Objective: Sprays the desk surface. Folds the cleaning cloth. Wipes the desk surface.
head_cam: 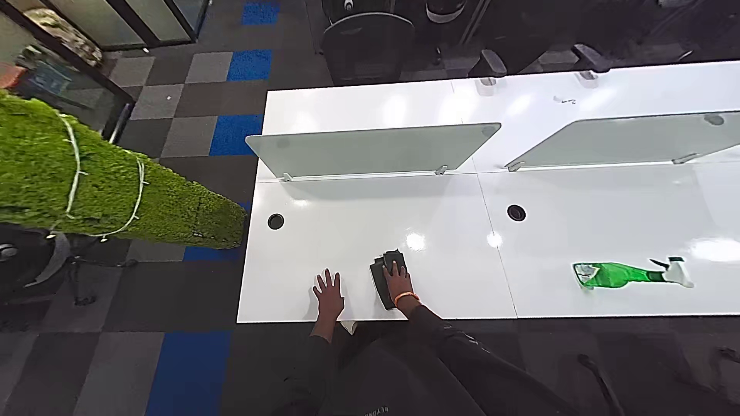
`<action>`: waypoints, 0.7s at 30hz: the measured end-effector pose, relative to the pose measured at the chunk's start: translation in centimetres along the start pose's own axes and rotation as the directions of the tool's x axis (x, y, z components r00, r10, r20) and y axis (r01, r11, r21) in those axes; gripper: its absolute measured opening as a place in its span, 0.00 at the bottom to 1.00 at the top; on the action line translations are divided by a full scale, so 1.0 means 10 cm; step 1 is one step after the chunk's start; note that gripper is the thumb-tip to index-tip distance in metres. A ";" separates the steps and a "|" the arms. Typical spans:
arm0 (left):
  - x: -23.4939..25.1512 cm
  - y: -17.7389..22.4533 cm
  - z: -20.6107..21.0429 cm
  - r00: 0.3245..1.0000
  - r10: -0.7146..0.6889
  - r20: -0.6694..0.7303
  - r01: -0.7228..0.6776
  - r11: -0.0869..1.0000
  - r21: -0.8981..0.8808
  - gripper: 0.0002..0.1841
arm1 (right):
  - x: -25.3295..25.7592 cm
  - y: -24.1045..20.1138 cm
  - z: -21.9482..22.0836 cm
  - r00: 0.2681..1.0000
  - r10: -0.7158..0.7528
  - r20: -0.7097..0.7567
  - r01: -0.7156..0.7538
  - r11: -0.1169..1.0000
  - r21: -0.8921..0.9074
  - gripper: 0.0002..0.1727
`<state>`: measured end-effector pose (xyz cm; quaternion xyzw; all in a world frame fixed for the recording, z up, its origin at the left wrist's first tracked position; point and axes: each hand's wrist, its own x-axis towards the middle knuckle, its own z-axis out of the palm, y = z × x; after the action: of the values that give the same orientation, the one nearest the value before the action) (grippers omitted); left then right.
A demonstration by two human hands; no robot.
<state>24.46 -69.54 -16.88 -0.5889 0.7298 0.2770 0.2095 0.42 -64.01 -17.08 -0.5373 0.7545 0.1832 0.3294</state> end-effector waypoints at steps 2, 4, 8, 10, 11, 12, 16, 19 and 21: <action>0.26 0.21 -0.15 1.000 -0.006 -0.003 0.006 1.000 0.019 0.59 | 0.25 -0.01 -0.23 1.000 0.019 -0.009 -0.019 0.999 0.027 0.43; 0.53 0.40 -0.26 0.999 -0.037 0.001 0.037 0.999 0.034 0.66 | 0.53 0.01 -0.45 0.999 0.034 -0.019 -0.033 0.999 0.042 0.44; 1.01 0.65 -0.42 0.984 -0.160 0.072 0.165 0.984 -0.070 0.82 | 1.04 0.00 -0.84 0.997 0.046 -0.055 -0.045 0.998 0.034 0.42; 1.17 0.79 -0.48 0.964 -0.235 0.128 0.250 0.960 -0.123 0.88 | 1.27 -0.01 -1.03 0.997 0.054 -0.056 -0.052 0.998 0.033 0.43; 1.23 0.86 -0.48 0.953 -0.267 0.143 0.286 0.948 -0.139 0.90 | 1.37 -0.02 -1.13 0.997 0.053 -0.051 -0.051 0.998 0.033 0.43; 1.28 0.90 -0.48 0.943 -0.294 0.154 0.316 0.938 -0.146 0.92 | 1.48 -0.04 -1.22 0.998 0.048 -0.050 -0.046 0.998 0.032 0.44; 1.46 1.01 -0.47 0.908 -0.364 0.207 0.399 0.902 -0.163 0.97 | 1.91 -0.09 -1.63 0.998 0.009 -0.060 -0.006 0.999 0.054 0.47; 1.51 1.03 -0.47 0.885 -0.392 0.251 0.433 0.892 -0.130 0.99 | 2.19 -0.12 -1.90 0.994 -0.032 -0.102 0.043 0.994 0.105 0.44; 1.53 1.05 -0.48 0.875 -0.406 0.262 0.449 0.884 -0.129 0.99 | 2.40 -0.15 -2.04 0.986 -0.086 -0.143 0.102 0.989 0.111 0.46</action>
<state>10.96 -82.44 -21.22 -0.7174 0.5230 0.3559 0.2919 -9.23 -93.94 -19.02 -0.5633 0.7587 0.0850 0.3160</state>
